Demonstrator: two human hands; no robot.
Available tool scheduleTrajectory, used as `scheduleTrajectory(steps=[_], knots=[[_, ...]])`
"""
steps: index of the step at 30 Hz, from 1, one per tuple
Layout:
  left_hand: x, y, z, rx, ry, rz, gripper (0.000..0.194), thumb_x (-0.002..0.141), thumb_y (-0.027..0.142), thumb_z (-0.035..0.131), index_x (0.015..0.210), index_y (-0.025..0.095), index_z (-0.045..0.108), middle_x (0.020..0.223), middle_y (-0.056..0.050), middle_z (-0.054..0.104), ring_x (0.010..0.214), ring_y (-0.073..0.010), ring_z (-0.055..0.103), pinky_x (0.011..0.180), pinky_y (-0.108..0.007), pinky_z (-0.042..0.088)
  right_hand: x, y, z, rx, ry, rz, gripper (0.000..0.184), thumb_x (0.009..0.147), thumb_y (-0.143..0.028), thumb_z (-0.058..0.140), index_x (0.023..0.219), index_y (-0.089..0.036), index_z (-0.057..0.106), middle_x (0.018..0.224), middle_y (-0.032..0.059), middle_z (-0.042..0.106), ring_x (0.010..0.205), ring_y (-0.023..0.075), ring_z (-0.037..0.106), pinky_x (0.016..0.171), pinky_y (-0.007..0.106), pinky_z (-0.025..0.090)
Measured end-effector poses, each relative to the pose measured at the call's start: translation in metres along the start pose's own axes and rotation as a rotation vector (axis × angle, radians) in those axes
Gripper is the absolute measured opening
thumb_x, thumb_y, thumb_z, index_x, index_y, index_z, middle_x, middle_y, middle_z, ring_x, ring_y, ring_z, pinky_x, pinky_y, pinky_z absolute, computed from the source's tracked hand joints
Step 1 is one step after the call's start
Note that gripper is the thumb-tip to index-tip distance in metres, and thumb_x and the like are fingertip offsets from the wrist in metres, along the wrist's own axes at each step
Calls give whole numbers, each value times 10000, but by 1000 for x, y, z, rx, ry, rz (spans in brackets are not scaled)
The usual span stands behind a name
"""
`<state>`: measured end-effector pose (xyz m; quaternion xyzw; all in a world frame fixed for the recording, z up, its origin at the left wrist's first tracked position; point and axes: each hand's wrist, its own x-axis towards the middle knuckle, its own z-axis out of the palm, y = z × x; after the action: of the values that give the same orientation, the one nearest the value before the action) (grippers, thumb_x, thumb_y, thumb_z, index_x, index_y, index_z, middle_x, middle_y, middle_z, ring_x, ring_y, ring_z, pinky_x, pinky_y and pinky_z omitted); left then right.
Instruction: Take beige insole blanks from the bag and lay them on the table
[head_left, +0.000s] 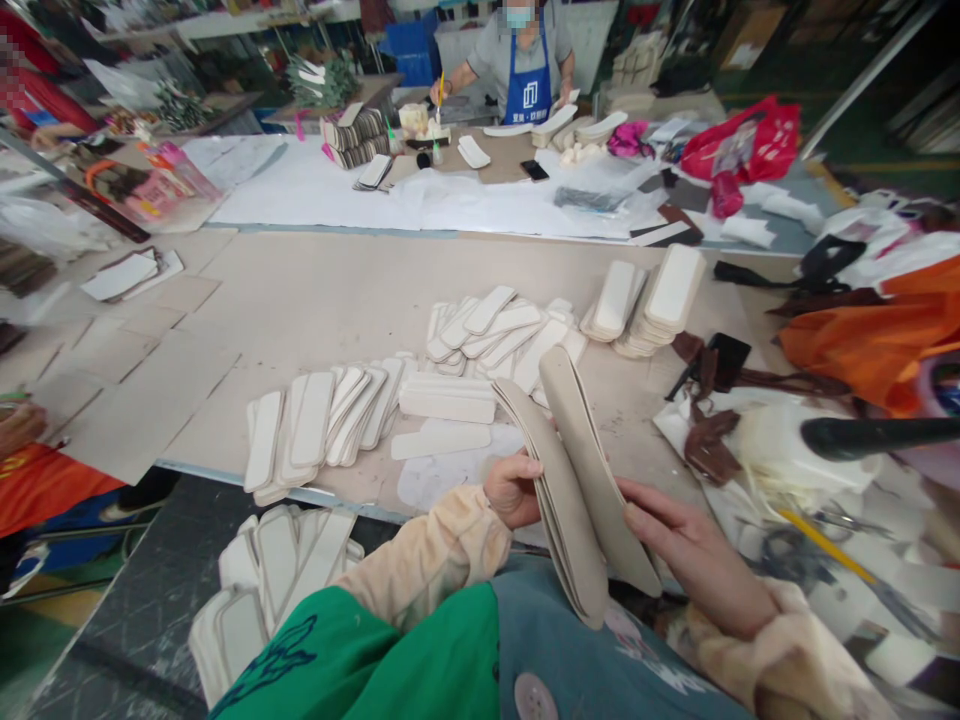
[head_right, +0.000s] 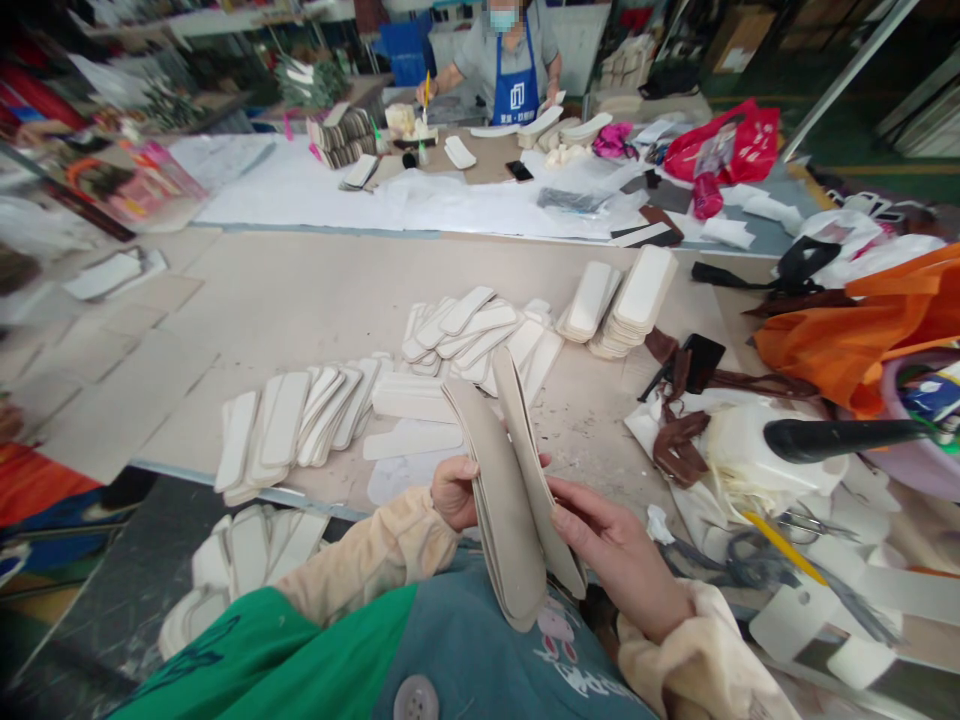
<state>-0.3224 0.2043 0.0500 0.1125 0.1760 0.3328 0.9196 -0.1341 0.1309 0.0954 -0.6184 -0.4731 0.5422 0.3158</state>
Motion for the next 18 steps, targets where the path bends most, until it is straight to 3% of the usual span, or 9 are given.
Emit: scheduleTrajectory(steps=[3,8,18], knots=[[0,1,1,-18,-36,-42,577,522,294,657,1073,122,632,1145,-155,664,1006,-339,633,947,-512,431,1,-6,3,-60,-3,-20,478,778,-513,656,1150,-215,682,1200,95,650,1110,282,597,977,430,470],[1,2,2,-28,-34,-19,609,520,298,662,1111,163,606,1124,-143,673,1033,-362,624,923,-544,437,1,-1,5,-22,5,-3,543,729,-520,700,1166,-200,667,1193,114,650,1071,281,614,896,399,526],[7,-1,-5,-38,-84,54,738,553,281,624,1279,212,508,1178,-114,647,1244,-369,485,1009,-558,358,4,-7,5,-88,-45,-86,432,789,-472,653,1157,-246,667,1239,75,608,1109,240,583,919,355,512]])
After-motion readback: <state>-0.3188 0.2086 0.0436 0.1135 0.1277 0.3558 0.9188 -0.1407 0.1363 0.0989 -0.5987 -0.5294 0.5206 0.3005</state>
